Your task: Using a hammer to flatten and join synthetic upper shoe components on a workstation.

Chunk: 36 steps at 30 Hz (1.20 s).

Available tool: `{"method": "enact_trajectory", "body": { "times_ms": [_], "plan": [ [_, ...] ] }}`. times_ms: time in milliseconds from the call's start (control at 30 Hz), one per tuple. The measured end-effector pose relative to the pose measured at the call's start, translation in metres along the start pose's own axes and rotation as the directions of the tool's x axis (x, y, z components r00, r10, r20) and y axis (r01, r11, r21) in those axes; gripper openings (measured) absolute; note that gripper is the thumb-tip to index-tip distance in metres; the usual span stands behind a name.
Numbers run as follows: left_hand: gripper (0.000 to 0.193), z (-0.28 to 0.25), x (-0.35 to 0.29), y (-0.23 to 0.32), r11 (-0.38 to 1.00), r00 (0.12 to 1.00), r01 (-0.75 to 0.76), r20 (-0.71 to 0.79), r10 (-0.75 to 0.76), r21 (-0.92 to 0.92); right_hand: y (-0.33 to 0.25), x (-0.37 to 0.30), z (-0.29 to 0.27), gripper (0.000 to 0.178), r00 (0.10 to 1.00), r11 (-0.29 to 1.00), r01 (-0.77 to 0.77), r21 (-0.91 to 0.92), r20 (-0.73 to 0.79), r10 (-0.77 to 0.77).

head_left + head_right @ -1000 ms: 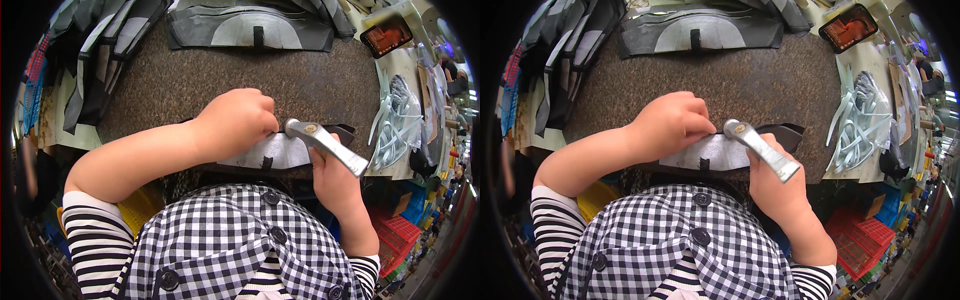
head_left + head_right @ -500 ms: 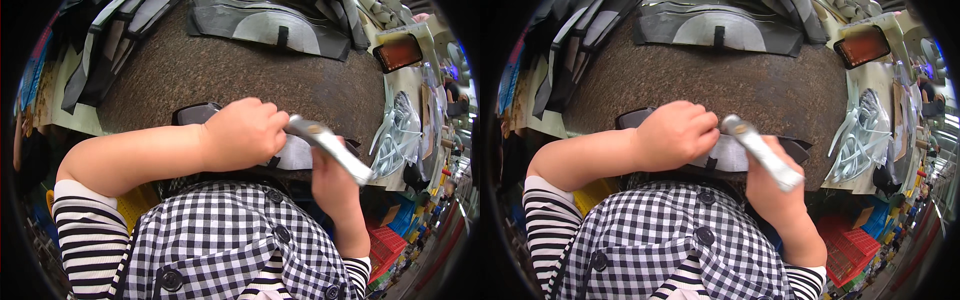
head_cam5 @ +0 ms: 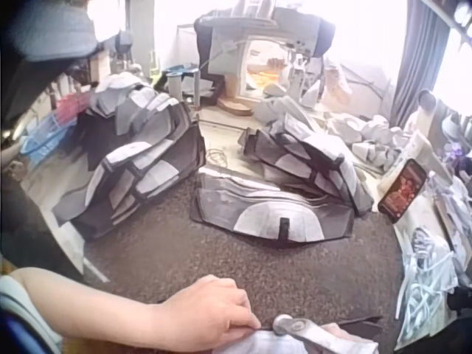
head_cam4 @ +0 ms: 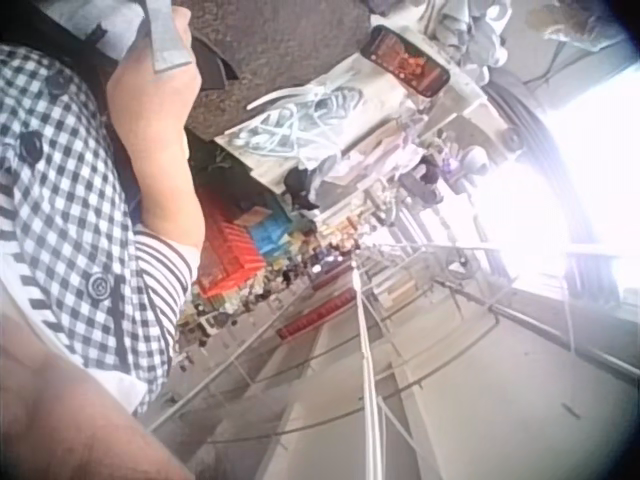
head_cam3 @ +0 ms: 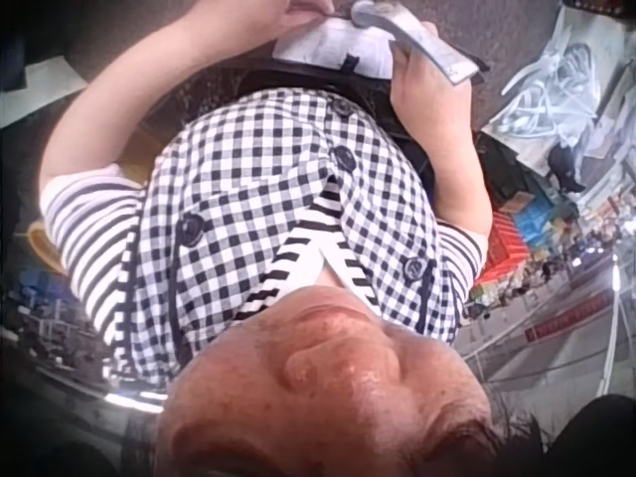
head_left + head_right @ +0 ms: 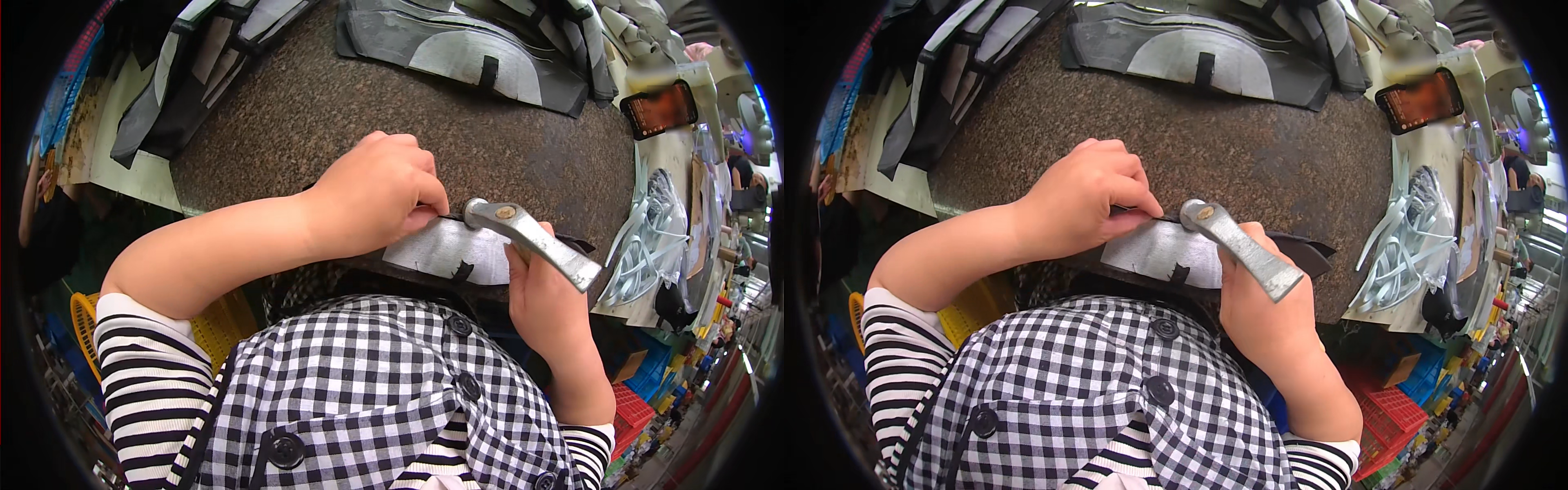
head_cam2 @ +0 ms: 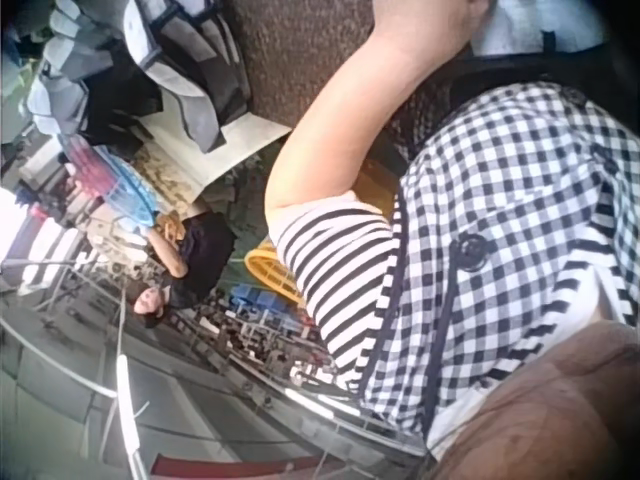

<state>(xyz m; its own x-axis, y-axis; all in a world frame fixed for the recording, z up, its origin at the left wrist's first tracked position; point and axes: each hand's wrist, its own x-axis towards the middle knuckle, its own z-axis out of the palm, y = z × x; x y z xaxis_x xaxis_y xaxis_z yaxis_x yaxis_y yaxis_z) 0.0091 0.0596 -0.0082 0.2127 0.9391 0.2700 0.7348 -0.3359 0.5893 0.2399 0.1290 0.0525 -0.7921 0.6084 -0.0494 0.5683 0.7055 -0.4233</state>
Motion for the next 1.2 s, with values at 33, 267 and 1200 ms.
{"method": "enact_trajectory", "body": {
  "times_ms": [33, 267, 1200],
  "plan": [
    [0.014, 0.0, -0.002, -0.001, 0.997, 1.0, -0.01, 0.017, 0.011, -0.07, 0.0, 0.001, -0.001, 0.01, 1.0, 1.0, 0.006, -0.002, 0.005, -0.006],
    [0.016, -0.004, -0.008, -0.001, 0.968, 0.98, -0.2, 0.011, 0.201, 0.15, -0.007, 0.007, -0.002, 0.008, 0.992, 0.995, 0.097, -0.017, 0.089, -0.095],
    [0.005, 0.037, 0.03, 0.027, 1.0, 0.996, 0.011, 0.088, -0.009, -0.02, 0.024, 0.002, -0.037, 0.031, 0.991, 0.969, -0.073, 0.235, -0.091, 0.097]
  ]
}}
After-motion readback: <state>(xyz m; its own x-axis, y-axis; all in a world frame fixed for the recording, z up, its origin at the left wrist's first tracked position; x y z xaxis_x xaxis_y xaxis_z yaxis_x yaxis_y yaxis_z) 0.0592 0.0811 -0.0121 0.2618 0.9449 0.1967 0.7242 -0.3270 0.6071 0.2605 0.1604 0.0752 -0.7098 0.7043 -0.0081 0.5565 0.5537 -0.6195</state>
